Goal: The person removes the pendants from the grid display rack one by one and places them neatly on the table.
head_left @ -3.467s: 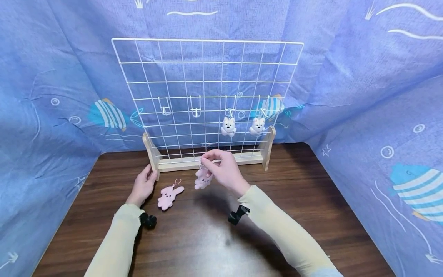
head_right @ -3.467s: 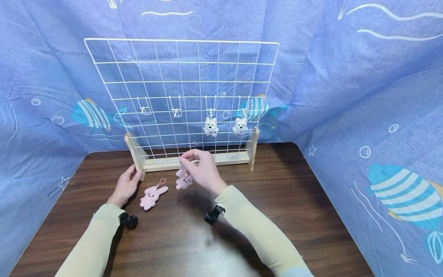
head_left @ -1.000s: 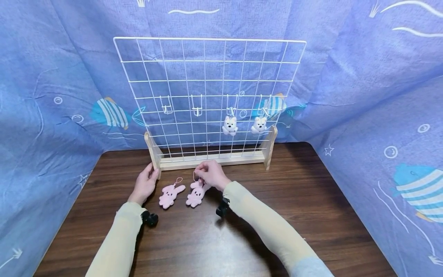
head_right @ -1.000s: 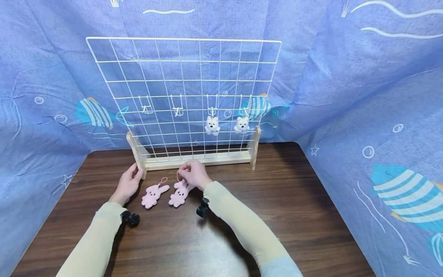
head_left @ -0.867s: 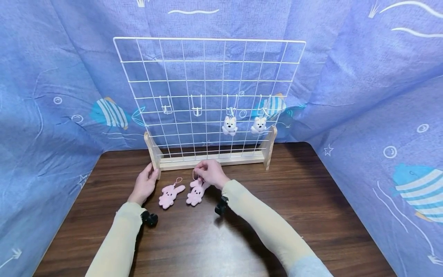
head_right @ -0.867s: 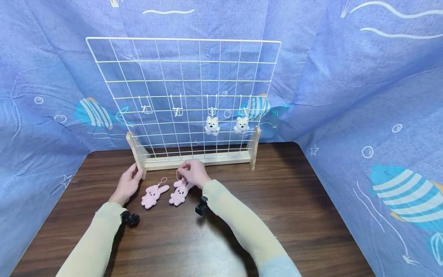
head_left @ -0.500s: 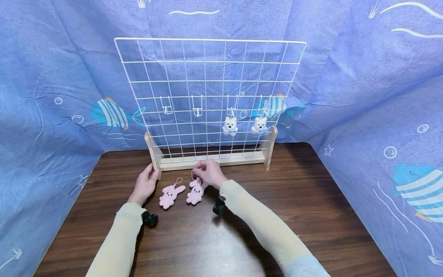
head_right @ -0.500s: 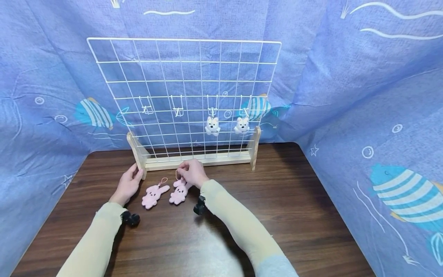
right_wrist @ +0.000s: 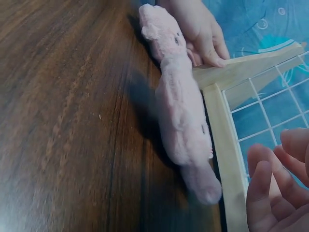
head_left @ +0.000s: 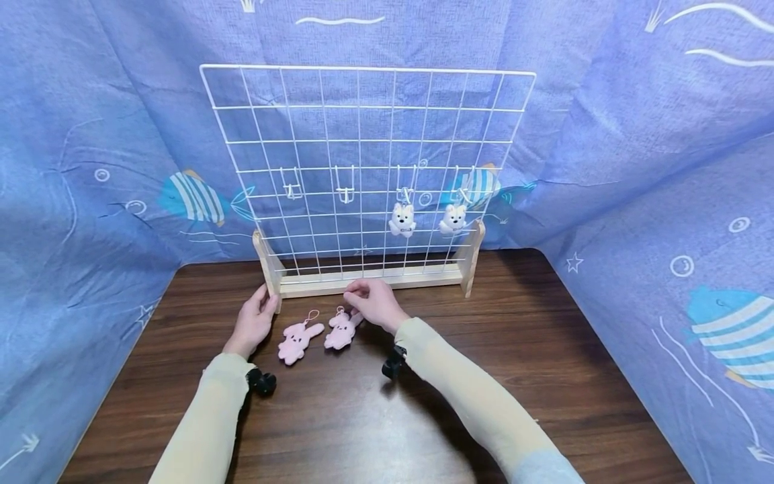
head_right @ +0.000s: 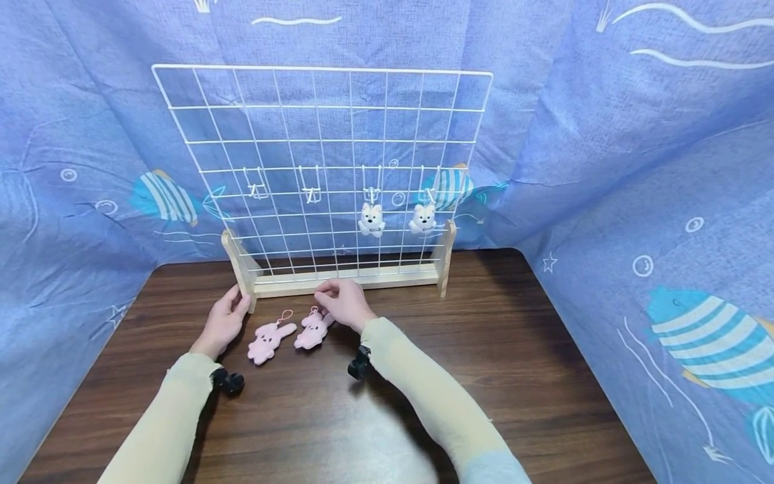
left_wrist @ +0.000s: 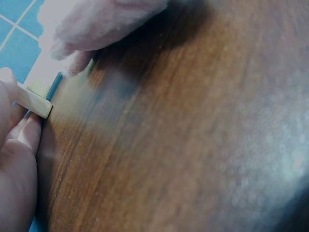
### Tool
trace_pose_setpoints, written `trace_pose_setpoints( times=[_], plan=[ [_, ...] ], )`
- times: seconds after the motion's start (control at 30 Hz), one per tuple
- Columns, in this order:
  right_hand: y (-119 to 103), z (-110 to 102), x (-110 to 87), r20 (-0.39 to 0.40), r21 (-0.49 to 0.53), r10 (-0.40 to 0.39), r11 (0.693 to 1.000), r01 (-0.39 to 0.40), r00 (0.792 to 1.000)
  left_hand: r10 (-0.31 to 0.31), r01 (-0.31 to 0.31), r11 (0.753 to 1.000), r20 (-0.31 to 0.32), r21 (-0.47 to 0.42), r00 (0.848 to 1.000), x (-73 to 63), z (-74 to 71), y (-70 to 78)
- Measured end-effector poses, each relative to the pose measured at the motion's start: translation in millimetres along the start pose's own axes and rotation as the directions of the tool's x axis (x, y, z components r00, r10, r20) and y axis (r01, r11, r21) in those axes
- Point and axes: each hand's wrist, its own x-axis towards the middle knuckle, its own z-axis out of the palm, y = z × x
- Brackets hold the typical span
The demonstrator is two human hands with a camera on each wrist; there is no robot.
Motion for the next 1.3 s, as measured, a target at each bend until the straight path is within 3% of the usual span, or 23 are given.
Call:
trace_pose_setpoints(
  times=[0.3,0.8,1.0,1.3],
  plan=[
    [0.3,-26.0,-16.5,-0.018,0.111,-0.003,0.994,0.005,1.0,-0.01,0.01,1.0,0.008,-0.004,1.0,-1.6,0.9,-8.6],
    [-18.9,-74.8,-30.0,-0.189,0.193,-0.028,0.979,0.065,0.982,-0.05,0.051,0.998,0.027,-0.022,0.998,-1.2,1.3,-5.2],
    [-29.2,-98.5,-30.3,-0.274,0.183,-0.089,0.973,0.143,0.958,-0.024,0.024,1.0,0.015,-0.006,1.0,3.9,-0.4,-3.5],
    [-56.3,-119.8,-22.3,-0.42,0.228,-0.134,0.942,0.247,0.898,-0.031,0.031,0.999,0.013,0.006,0.999,3.8,-0.8,-2.0]
  ],
)
